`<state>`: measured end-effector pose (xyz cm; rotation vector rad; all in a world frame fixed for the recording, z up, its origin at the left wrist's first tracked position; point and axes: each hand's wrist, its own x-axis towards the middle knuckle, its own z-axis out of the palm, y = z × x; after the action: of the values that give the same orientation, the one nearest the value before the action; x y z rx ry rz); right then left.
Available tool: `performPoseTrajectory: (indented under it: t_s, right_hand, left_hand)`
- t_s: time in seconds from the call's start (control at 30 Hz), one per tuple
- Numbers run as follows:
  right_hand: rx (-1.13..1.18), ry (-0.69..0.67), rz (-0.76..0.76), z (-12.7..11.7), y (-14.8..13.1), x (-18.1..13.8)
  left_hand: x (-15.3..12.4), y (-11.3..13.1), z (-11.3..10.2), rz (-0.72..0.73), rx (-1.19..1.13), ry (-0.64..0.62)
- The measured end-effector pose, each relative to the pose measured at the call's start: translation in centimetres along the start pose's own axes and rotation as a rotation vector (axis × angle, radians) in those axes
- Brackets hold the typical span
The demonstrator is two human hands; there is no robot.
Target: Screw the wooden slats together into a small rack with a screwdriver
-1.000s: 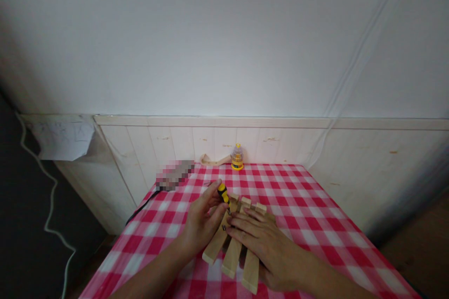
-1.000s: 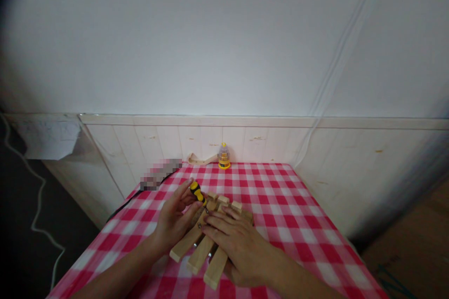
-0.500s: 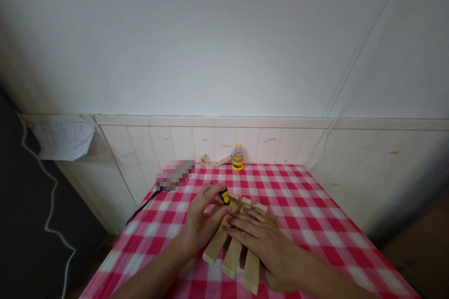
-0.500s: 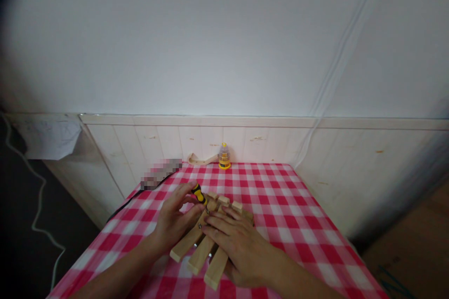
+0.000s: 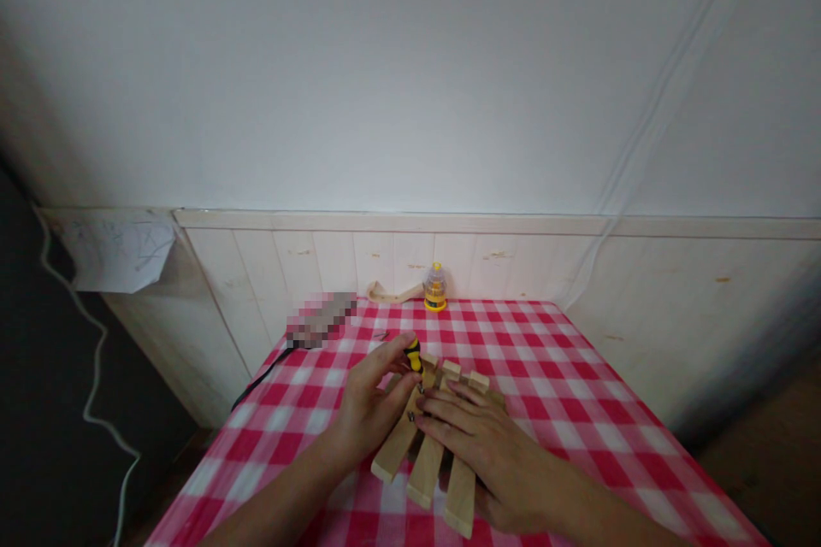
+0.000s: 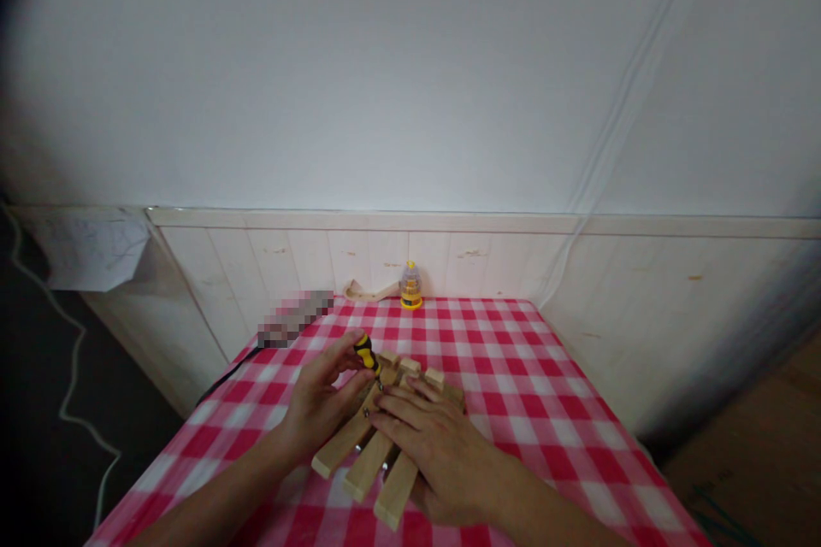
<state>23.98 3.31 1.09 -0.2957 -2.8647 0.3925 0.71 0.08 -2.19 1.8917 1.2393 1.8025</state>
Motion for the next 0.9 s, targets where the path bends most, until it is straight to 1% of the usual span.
performPoseTrajectory:
  t_s: [0.17, 0.4, 0.63, 0.77, 0.9]
  right_hand:
    - [-0.016, -0.035, 0.012, -0.30, -0.18, 0.09]
    - [0.015, -0.011, -0.001, -0.46, -0.30, 0.06]
    - [0.007, -0.013, 0.002, -0.17, -0.10, 0.04]
    - [0.017, 0.012, -0.012, -0.08, -0.08, 0.01]
    - [-0.004, 0.002, -0.006, -0.15, -0.14, 0.01]
  left_hand:
    - [-0.06, -0.08, -0.04, 0.034, -0.001, -0.024]
    - [-0.17, -0.17, -0.03, 0.045, 0.003, -0.045]
    - [0.00, 0.00, -0.15, 0.083, 0.022, -0.043]
    - [0.20, 0.12, -0.22, 0.096, 0.012, -0.015]
    - [0.13, -0.03, -0.10, 0.094, 0.001, -0.003]
